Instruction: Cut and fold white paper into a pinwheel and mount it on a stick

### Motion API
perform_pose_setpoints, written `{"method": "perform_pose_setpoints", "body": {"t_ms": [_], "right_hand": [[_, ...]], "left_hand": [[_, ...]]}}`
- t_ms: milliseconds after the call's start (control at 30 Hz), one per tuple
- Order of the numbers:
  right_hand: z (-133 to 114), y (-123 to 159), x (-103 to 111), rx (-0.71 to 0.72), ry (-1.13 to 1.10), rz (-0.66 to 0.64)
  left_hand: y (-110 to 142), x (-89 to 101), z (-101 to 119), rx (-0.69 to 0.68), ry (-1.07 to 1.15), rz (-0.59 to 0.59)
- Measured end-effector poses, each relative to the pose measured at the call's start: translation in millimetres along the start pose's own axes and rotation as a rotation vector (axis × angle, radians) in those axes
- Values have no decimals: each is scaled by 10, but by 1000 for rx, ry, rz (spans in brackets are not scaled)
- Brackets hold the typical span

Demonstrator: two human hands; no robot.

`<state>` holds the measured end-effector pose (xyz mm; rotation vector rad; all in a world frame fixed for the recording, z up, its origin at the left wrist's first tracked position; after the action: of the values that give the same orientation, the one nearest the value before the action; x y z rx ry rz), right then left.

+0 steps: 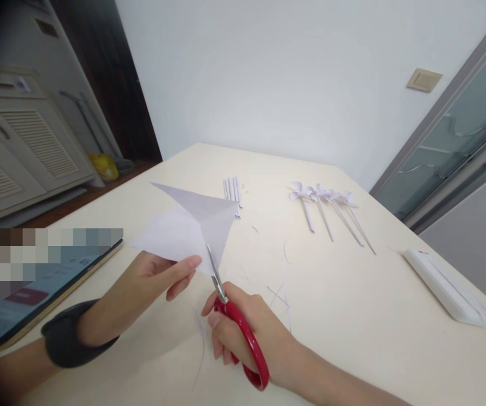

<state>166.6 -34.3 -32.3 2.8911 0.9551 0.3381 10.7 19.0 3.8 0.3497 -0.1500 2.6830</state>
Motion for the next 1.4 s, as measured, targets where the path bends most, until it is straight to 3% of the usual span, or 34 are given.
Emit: {"method": "perform_pose_setpoints", "body": {"t_ms": [1400], "right_hand": [[5, -13, -26, 24, 23, 45]], "left_hand": [[-14, 1, -1, 15, 44, 4]]}}
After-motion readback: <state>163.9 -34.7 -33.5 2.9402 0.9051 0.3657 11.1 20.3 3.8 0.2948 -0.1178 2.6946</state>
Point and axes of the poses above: each hand's wrist, its own y-axis away from the middle knuckle, its own x-axis out of the back of the hand, z = x × y, the point moved 3 cm from there along -y, towards the middle knuckle, and after that the axes turned 3 degrees about -z, right-handed, at the moved point
